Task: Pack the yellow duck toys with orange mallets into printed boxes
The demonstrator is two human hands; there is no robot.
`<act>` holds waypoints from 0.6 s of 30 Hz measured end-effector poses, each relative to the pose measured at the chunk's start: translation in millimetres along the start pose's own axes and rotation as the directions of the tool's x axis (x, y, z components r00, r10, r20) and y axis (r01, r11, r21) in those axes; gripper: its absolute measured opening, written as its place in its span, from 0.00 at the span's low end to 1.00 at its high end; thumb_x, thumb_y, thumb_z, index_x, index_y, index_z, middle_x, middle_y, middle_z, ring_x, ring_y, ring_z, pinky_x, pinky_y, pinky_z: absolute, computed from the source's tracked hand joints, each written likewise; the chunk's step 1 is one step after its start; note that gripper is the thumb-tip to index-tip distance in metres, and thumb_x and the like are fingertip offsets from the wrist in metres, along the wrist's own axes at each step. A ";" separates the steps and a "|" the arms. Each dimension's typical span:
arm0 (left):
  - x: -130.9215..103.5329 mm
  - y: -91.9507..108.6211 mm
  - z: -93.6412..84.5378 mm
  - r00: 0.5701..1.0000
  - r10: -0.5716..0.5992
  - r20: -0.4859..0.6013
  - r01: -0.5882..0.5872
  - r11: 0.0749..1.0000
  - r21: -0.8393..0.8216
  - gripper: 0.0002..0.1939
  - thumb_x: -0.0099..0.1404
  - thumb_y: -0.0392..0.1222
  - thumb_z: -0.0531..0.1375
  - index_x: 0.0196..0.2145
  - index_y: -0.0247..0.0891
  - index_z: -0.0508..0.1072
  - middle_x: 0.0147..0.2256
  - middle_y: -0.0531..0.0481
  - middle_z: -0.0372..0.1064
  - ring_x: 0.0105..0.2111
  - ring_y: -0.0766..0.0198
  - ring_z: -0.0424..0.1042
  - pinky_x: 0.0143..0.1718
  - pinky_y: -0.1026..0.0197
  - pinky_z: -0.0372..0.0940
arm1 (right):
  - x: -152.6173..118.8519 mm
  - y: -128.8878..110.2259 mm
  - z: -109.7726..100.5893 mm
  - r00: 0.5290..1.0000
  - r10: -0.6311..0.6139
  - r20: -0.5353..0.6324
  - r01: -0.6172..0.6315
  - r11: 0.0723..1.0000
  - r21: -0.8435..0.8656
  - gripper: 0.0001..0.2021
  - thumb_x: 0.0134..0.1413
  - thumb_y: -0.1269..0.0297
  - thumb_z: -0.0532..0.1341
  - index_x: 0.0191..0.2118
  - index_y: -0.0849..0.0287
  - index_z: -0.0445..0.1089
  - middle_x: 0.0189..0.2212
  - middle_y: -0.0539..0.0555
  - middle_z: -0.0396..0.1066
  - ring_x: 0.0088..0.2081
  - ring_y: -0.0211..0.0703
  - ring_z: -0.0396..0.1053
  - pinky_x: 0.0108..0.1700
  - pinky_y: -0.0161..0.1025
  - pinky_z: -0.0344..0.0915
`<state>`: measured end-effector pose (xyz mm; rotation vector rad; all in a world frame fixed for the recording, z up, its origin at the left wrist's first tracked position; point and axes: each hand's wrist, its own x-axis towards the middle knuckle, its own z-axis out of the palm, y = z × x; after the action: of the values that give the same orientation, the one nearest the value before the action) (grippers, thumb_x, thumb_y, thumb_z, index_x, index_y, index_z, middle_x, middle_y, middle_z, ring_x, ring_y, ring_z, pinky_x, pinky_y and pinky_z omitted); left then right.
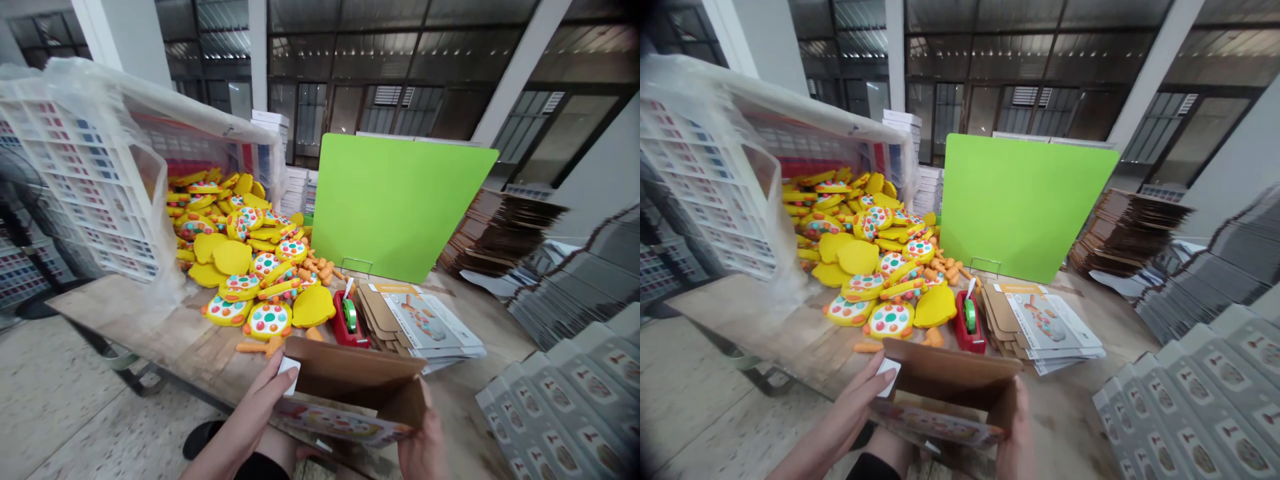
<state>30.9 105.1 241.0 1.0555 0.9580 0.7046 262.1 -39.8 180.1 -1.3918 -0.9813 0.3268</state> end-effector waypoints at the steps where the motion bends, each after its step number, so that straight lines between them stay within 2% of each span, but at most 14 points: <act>1: 0.9 3.2 0.1 1.000 0.011 0.029 -0.012 0.999 0.035 0.33 0.62 0.53 0.65 0.62 0.40 0.69 0.69 0.43 0.56 0.71 0.45 0.48 0.69 0.42 0.49 | 0.4 -5.0 -0.4 0.998 0.068 -0.005 -0.068 0.996 0.061 0.29 0.62 0.45 0.57 0.66 0.46 0.61 0.52 0.57 0.77 0.53 0.59 0.75 0.47 0.51 0.76; 3: 3.5 10.8 -0.9 0.986 0.130 0.107 -0.143 0.983 0.117 0.30 0.63 0.49 0.64 0.62 0.41 0.68 0.67 0.44 0.60 0.69 0.46 0.54 0.68 0.42 0.53 | 1.5 -16.7 -1.9 0.978 0.209 0.004 -0.205 0.956 0.209 0.29 0.60 0.50 0.62 0.66 0.47 0.60 0.54 0.57 0.76 0.53 0.57 0.75 0.48 0.49 0.76; 5: 6.4 17.8 -4.0 0.927 0.314 0.204 -0.354 0.914 0.200 0.26 0.64 0.47 0.63 0.59 0.42 0.70 0.61 0.43 0.68 0.63 0.48 0.65 0.65 0.45 0.59 | 3.2 -29.3 -5.5 0.968 0.250 0.010 -0.241 0.923 0.299 0.25 0.57 0.54 0.66 0.60 0.46 0.65 0.54 0.56 0.76 0.53 0.54 0.75 0.48 0.45 0.76; 7: 8.2 23.3 -9.4 0.836 0.451 0.312 -0.531 0.808 0.256 0.17 0.65 0.46 0.64 0.52 0.41 0.74 0.52 0.43 0.76 0.55 0.50 0.72 0.60 0.48 0.65 | 5.5 -41.0 -12.5 0.991 0.132 -0.006 -0.128 0.966 0.224 0.16 0.57 0.58 0.67 0.51 0.46 0.71 0.53 0.55 0.77 0.53 0.49 0.75 0.49 0.40 0.75; 9: 8.0 27.7 -16.2 0.740 0.521 0.426 -0.653 0.709 0.267 0.10 0.65 0.46 0.66 0.43 0.42 0.77 0.46 0.45 0.78 0.51 0.51 0.75 0.56 0.50 0.67 | 8.5 -50.9 -22.9 0.997 -0.059 0.049 0.056 0.997 0.048 0.09 0.59 0.61 0.66 0.46 0.48 0.74 0.52 0.55 0.77 0.53 0.47 0.76 0.49 0.36 0.74; 11: 5.5 31.2 -22.7 0.647 0.562 0.516 -0.743 0.615 0.262 0.12 0.61 0.49 0.71 0.40 0.43 0.77 0.46 0.46 0.79 0.51 0.51 0.75 0.54 0.50 0.68 | 11.8 -59.3 -34.7 0.957 -0.237 0.169 0.257 0.960 -0.108 0.07 0.60 0.62 0.65 0.45 0.48 0.75 0.51 0.56 0.78 0.52 0.46 0.76 0.51 0.36 0.73; 13: 1.3 33.5 -27.1 0.586 0.565 0.580 -0.798 0.526 0.294 0.18 0.57 0.52 0.73 0.42 0.44 0.76 0.49 0.45 0.78 0.53 0.49 0.74 0.55 0.48 0.67 | 14.4 -66.5 -44.3 0.891 -0.349 0.291 0.414 0.886 -0.208 0.09 0.61 0.58 0.66 0.46 0.49 0.75 0.51 0.56 0.78 0.53 0.49 0.76 0.53 0.40 0.73; 15: -3.2 34.3 -28.6 0.572 0.548 0.611 -0.815 0.462 0.349 0.18 0.59 0.50 0.72 0.43 0.44 0.75 0.52 0.44 0.76 0.56 0.48 0.72 0.57 0.47 0.66 | 15.6 -72.2 -49.5 0.844 -0.391 0.367 0.503 0.815 -0.288 0.13 0.60 0.55 0.66 0.48 0.50 0.74 0.52 0.58 0.77 0.57 0.53 0.73 0.56 0.45 0.72; 18: -7.0 33.2 -27.2 0.576 0.527 0.625 -0.817 0.396 0.419 0.15 0.62 0.44 0.69 0.45 0.43 0.73 0.54 0.44 0.74 0.59 0.49 0.69 0.59 0.46 0.64 | 14.1 -76.6 -49.2 0.821 -0.405 0.403 0.554 0.736 -0.390 0.13 0.60 0.60 0.66 0.49 0.52 0.72 0.54 0.59 0.76 0.60 0.54 0.70 0.57 0.49 0.72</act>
<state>2.2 121.5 269.3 2.2735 0.3260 0.7669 280.3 -78.6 261.6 -1.4915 -1.7294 -0.1402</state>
